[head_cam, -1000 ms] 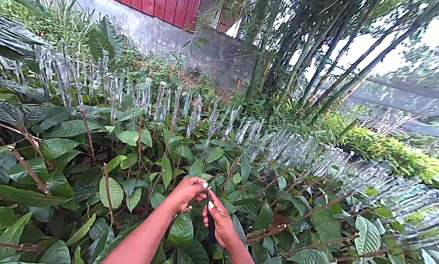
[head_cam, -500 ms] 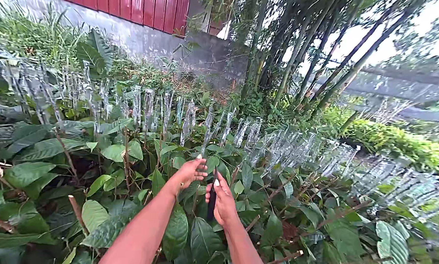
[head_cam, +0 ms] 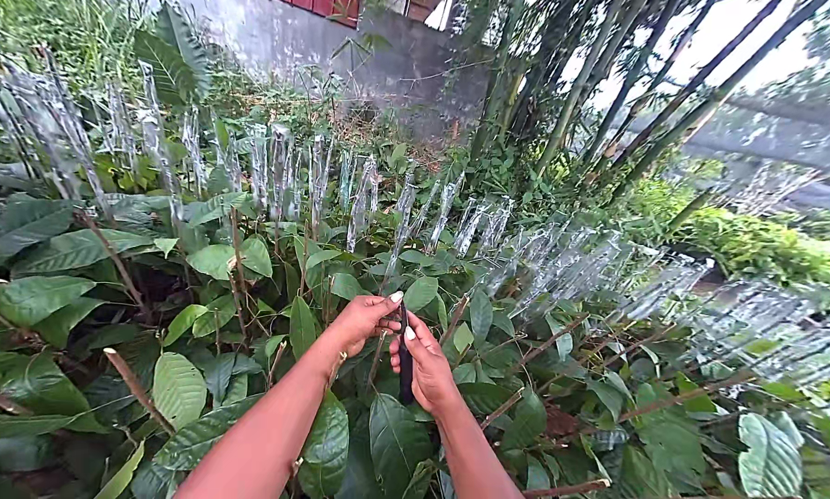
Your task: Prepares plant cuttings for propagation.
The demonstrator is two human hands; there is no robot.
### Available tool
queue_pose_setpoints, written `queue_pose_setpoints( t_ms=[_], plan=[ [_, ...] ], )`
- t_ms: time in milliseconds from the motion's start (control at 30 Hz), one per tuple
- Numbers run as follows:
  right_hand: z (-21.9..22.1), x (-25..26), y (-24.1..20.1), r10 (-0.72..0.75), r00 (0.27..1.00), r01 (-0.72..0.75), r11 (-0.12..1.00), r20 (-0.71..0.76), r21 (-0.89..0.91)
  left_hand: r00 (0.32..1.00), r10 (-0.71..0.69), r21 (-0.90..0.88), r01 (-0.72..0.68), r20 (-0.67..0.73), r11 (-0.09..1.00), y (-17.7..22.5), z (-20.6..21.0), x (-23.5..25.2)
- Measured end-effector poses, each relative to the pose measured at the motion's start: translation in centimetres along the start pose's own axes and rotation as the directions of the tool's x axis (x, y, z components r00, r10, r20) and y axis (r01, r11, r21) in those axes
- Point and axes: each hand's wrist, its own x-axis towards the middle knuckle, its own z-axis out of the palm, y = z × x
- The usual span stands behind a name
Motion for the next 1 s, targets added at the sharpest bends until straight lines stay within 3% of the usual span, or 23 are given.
queue_pose_setpoints(
  t_ms=[233,1000],
  plan=[
    [0.0,-0.3,0.0,0.008,0.999,-0.009,1.000,0.040,0.009,1.000,0.020,0.008,-0.020,0.009,1.000,-0.3,-0.3,-0.1],
    [-0.9,-1.0,1.1,0.102,0.994,-0.099,0.992,0.030,-0.076,0.992,-0.107,-0.026,0.106,-0.065,0.994,-0.4,0.2,-0.4]
  ],
)
